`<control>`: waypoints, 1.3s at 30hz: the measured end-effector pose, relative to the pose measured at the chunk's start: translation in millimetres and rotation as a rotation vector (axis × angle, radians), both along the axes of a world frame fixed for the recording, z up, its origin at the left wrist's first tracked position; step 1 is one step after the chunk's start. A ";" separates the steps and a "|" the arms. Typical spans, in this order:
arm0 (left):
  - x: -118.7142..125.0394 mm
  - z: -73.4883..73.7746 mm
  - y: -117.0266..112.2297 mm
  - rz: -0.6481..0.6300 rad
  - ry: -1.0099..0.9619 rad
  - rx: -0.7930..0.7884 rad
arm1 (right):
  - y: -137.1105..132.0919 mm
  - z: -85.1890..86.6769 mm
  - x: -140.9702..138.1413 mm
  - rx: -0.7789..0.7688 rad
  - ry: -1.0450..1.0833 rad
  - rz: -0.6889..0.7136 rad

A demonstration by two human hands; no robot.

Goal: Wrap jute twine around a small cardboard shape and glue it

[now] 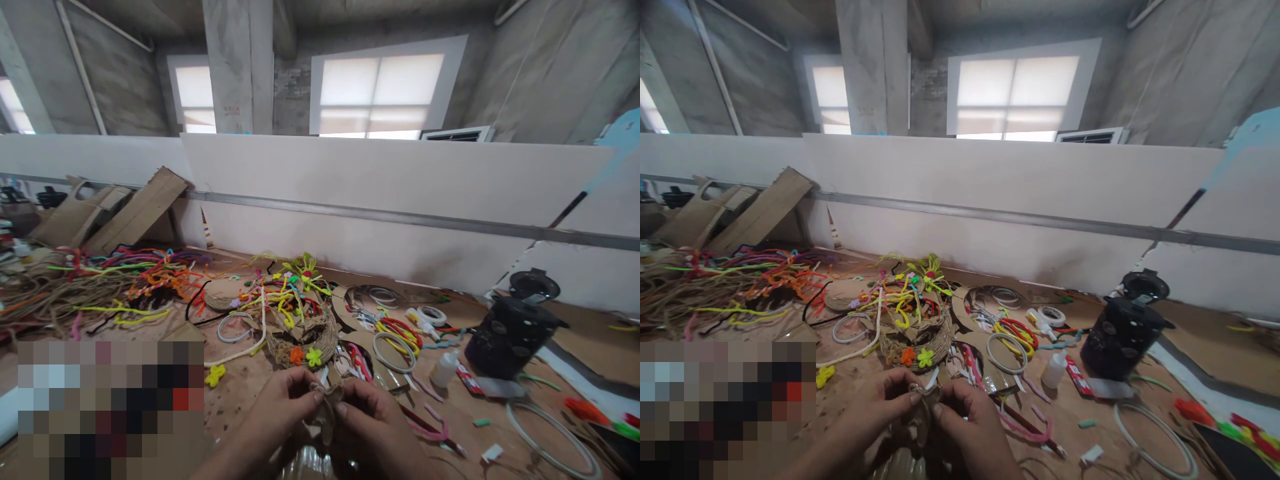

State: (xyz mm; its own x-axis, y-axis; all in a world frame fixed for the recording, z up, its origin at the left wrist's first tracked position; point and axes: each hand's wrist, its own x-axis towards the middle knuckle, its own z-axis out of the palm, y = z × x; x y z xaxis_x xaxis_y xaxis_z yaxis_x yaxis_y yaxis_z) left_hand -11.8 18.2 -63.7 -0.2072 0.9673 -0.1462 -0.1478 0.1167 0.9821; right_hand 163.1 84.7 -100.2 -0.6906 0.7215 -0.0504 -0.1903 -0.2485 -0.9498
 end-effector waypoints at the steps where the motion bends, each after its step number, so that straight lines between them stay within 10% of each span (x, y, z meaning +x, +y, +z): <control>1: 0.1 1.1 0.2 0.006 0.008 0.000 | -1.0 -1.0 -1.7 -0.016 0.039 0.024; 8: -0.6 14.7 -1.8 0.104 0.005 0.019 | -1.6 -2.7 -8.9 -0.036 0.049 0.093; 18: 5.1 0.5 -3.3 0.081 0.000 0.031 | 2.4 47.4 17.1 0.877 -0.493 -0.234; 30: 11.1 -0.3 -6.2 -0.027 -0.158 -0.033 | -4.3 36.2 10.2 0.456 -0.367 -0.265; 39: 12.1 -5.3 -5.1 -0.032 0.098 -0.058 | -6.8 35.2 6.6 0.482 -0.278 -0.263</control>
